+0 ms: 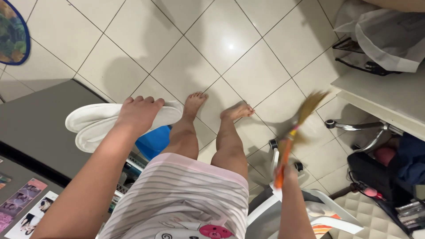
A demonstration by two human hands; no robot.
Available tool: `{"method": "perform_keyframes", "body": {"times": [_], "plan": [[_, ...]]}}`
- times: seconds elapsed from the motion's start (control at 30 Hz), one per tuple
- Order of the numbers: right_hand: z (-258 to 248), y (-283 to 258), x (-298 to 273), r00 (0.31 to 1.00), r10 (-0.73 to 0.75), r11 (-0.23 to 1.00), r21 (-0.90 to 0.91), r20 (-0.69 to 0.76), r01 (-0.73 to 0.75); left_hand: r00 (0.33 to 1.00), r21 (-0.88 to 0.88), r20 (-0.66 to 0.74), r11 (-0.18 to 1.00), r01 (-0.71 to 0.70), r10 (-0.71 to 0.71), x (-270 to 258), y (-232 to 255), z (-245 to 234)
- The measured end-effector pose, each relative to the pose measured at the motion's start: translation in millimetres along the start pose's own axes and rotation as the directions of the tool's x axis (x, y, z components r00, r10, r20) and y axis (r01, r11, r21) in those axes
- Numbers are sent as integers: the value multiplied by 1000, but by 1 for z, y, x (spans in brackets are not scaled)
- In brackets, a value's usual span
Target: Sweeping the floor using a broom and a dustpan.
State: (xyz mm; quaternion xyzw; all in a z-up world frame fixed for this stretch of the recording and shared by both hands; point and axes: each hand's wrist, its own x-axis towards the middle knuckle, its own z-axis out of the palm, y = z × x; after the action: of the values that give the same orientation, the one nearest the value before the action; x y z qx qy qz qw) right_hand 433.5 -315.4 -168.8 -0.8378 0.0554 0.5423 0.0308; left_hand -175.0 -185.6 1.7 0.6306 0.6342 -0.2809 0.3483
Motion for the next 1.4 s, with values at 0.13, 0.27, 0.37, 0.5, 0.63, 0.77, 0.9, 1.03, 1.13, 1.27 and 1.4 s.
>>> {"method": "perform_keyframes", "body": {"times": [0.13, 0.27, 0.37, 0.5, 0.63, 0.77, 0.9, 1.03, 1.13, 1.27, 1.4], "plan": [[89, -17, 33, 966, -84, 958, 287, 244, 11, 1000, -11, -31, 1000, 1, -1, -10, -3, 1], [215, -57, -125, 971, -152, 987, 72, 187, 140, 999, -6, -55, 1000, 0, 0, -9, -6, 14], [285, -61, -169, 861, -203, 979, 126, 467, 163, 997, -29, -78, 999, 20, -22, -16, -10, 18], [325, -71, -229, 757, -145, 985, 18, 637, 173, 992, -63, -120, 997, 40, -47, -24, -23, 24], [277, -88, -327, 763, -158, 931, -163, 626, 326, 987, -106, -133, 991, 76, -90, -37, -38, 24], [153, -65, -328, 845, -200, 930, -174, 495, 323, 982, -119, -145, 988, 102, -119, -43, -50, 36], [38, -34, -281, 850, -362, 886, -143, 382, 441, 979, -185, -124, 973, 140, -164, -51, -44, 38], [23, -44, -242, 845, -488, 837, -157, 219, 524, 973, -235, -132, 960, 155, -189, -52, -34, 42], [42, -98, -176, 846, -510, 779, -332, 157, 531, 963, -274, -149, 945, 178, -225, -55, -24, 38], [63, -199, -18, 915, -285, 950, -47, 285, 310, 951, -341, -191, 925, 166, -241, -56, -7, 51], [109, -305, 50, 827, -141, 979, 199, 544, 36, 951, -374, -118, 900, 223, -285, -60, 11, 62]]}}
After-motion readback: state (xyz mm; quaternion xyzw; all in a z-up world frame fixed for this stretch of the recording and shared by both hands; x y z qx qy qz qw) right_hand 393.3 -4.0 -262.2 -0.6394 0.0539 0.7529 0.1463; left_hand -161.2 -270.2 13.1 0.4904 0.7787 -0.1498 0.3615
